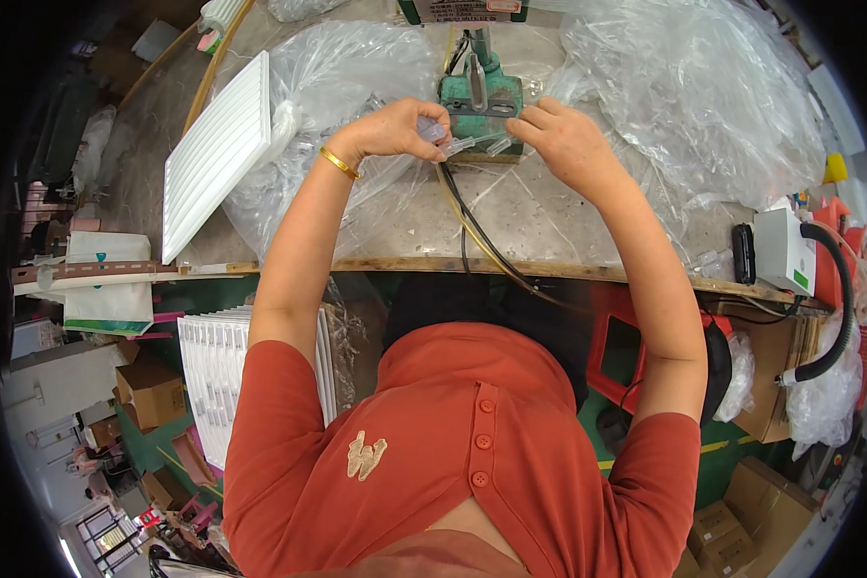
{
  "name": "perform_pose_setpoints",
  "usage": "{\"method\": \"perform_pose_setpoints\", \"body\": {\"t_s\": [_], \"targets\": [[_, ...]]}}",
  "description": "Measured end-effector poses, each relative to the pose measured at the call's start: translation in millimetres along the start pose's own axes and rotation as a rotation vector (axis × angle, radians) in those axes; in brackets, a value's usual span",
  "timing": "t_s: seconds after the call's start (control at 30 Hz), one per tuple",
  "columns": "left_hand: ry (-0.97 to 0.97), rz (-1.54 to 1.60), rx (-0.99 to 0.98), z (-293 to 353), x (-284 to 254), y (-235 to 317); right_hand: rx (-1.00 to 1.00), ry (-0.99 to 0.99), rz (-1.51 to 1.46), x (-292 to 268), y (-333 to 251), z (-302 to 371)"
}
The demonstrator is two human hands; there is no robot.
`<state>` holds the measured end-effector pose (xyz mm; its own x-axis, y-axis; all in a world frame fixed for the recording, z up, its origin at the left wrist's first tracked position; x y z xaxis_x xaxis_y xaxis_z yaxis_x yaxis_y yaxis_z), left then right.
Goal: Assembling small plastic components using a machine and placing them in a tray.
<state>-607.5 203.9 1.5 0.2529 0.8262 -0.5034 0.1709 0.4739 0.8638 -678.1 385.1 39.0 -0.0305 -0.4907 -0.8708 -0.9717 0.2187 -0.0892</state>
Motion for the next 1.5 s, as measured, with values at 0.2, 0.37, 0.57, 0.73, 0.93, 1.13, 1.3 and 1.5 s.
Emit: {"method": "perform_pose_setpoints", "body": {"t_s": [0.2,0.37,0.57,0.73,0.93,1.13,1.3,1.5], "targets": [[-0.095,-0.048,0.02,-18.0,1.7,10.2,-0.126,0.056,0.001,-3.2,-11.5,-7.9],[0.505,0.3,0.023,-27.6,-17.4,20.5,0.313,0.3,-0.359,27.3,20.6,9.9],[1.114,0.639,0.221,-51.7,-23.9,10.7,0.908,0.333,-1.193,78.1,7.5,-13.9],[1.036,0.605,0.104,-66.8,-39.4,-0.9,1.031,0.354,-1.387,98.9,18.5,-28.2],[0.968,0.396,0.134,-59.0,-36.9,-2.2,1.03,0.362,-1.249,109.7,21.6,-18.5],[1.08,-0.121,0.319,-59.3,-42.5,-22.1,1.076,0.442,-1.014,91.8,41.3,7.2],[1.2,0.047,0.413,-63.0,-33.7,-19.9,1.064,0.447,-1.146,81.1,38.4,27.8],[1.186,0.184,0.254,-53.0,-24.7,6.6,1.067,0.329,-1.316,65.3,10.2,19.0]]}}
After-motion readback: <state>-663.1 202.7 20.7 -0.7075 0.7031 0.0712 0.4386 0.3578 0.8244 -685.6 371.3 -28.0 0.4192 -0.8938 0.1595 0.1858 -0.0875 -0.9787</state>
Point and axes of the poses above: each hand's wrist, its own z-axis away from the middle knuckle, its own x-axis out of the palm, y = z × x, the point moved 5 cm from there along -z, towards the middle knuckle, and after that the axes turned 14 degrees about x, right-handed, at the moved point
